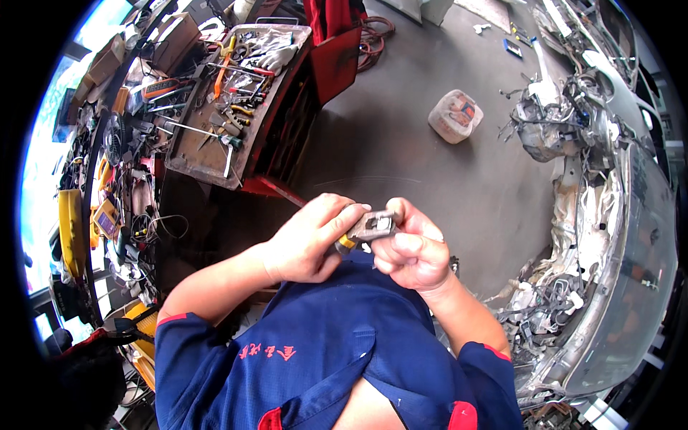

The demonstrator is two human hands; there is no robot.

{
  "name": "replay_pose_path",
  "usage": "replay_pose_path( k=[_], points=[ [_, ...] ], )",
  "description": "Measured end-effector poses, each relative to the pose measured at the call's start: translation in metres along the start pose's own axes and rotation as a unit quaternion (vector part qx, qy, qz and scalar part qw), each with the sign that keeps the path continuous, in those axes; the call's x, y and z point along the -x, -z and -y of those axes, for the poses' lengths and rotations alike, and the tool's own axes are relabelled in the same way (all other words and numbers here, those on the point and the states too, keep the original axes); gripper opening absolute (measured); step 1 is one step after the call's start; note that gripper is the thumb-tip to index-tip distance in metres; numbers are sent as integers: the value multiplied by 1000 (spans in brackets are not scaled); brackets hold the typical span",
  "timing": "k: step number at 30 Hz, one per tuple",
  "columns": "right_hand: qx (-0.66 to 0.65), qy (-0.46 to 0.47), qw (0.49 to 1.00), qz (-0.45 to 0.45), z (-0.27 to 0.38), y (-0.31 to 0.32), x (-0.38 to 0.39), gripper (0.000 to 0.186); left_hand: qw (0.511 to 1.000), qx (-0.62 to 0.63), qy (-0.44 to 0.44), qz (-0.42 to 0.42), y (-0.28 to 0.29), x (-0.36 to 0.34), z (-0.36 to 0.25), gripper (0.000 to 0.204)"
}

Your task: The person picks up a pair of pliers from the floor and fits a small metal piece and a pin together using the pliers and their hands.

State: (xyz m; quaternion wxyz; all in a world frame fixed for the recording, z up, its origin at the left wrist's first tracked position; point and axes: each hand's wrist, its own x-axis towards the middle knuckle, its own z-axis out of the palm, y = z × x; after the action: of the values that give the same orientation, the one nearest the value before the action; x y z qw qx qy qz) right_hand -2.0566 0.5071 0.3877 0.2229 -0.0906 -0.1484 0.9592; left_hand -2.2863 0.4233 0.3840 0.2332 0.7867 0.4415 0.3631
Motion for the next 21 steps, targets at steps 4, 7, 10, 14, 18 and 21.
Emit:
replay_pose_path(
  k=[4,7,10,14,18,21],
  points=[
    [-193,-195,957,100,-11,18,10,43,987,-107,-116,16,15,-13,9,67],
    [-281,-251,907,190,-23,26,6,48,965,-121,-231,26,25,-35,16,60],
    [-250,-254,912,202,-12,34,-1,54,963,-124,-237,21,29,-48,20,59],
    [-157,-141,967,141,6,16,-1,38,994,-21,-104,22,28,-36,16,76],
    [297,123,944,-73,6,-5,8,20,981,184,64,-11,-3,13,19,86],
    [505,199,833,-106,16,-17,4,23,983,177,42,-23,-14,17,13,87]
  ],
)
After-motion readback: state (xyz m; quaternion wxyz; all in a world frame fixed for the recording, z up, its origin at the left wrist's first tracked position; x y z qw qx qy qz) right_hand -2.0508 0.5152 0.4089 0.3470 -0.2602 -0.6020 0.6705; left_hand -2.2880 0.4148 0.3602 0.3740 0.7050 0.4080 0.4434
